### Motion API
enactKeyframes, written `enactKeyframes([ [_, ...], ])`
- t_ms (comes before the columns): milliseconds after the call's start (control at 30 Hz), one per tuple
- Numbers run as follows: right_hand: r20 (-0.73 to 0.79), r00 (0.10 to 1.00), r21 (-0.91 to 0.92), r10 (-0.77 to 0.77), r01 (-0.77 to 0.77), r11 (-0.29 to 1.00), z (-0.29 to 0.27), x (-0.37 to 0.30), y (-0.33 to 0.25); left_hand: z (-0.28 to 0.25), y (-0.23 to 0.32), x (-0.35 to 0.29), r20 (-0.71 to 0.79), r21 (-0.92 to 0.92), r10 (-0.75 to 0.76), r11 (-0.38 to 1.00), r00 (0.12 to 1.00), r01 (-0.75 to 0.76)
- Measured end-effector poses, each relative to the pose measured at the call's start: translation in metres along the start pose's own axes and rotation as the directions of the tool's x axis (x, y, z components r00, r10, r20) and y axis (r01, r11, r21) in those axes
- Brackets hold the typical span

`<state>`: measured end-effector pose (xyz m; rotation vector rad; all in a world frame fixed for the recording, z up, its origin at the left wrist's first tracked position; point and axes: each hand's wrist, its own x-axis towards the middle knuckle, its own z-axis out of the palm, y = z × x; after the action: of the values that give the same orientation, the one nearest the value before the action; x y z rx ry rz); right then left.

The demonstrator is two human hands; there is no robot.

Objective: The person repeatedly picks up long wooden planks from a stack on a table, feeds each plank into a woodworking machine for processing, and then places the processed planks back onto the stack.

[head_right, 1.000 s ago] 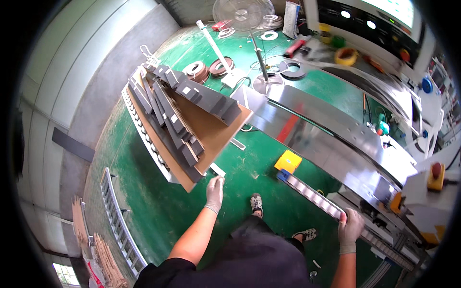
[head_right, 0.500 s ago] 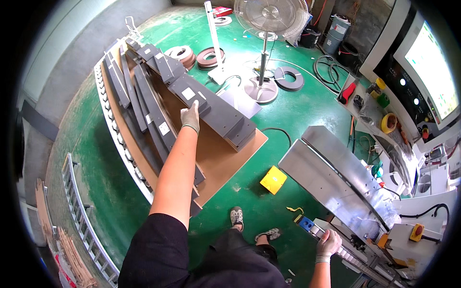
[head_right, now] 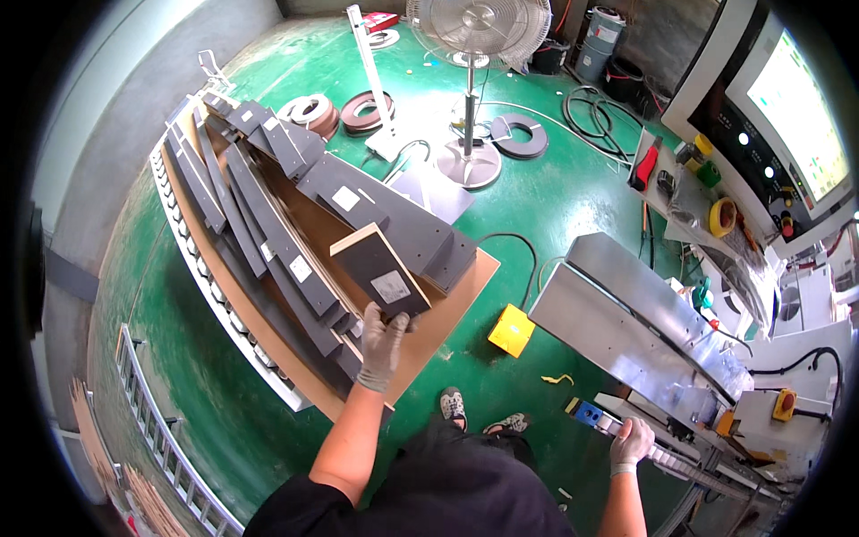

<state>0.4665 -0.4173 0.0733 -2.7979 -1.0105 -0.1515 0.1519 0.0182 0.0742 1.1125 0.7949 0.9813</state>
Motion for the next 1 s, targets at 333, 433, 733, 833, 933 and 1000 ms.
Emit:
enactKeyframes([
  [333,-0.004,1.000,-0.022,-0.011,0.011,1.000,0.004,-0.004,0.011,0.019,0.033,-0.021,0.070,-0.101,-0.166,0.980,0.984,0.172],
  [433,-0.032,0.999,-0.013,-0.029,0.029,0.999,0.008,-0.005,0.013,0.016,0.028,-0.004,-0.085,-0.073,-0.219,0.974,0.972,0.213],
  [733,-0.062,0.997,-0.029,-0.036,0.034,0.999,0.011,-0.003,0.012,-0.018,0.023,0.153,-0.397,-0.091,-0.308,0.951,0.864,0.297],
  [833,-0.088,0.995,-0.014,-0.056,0.055,0.998,0.007,-0.003,0.006,-0.029,0.031,0.146,-0.436,0.182,-0.265,0.910,0.860,0.373],
  [933,-0.123,0.992,-0.032,-0.042,0.039,0.999,0.015,-0.004,0.013,-0.046,0.022,0.102,-0.249,0.438,-0.116,0.872,0.961,0.219],
  [1000,-0.068,0.997,0.004,-0.033,0.033,0.999,0.012,-0.008,0.016,-0.049,0.028,0.051,-0.132,0.837,0.287,0.545,0.949,-0.049],
])
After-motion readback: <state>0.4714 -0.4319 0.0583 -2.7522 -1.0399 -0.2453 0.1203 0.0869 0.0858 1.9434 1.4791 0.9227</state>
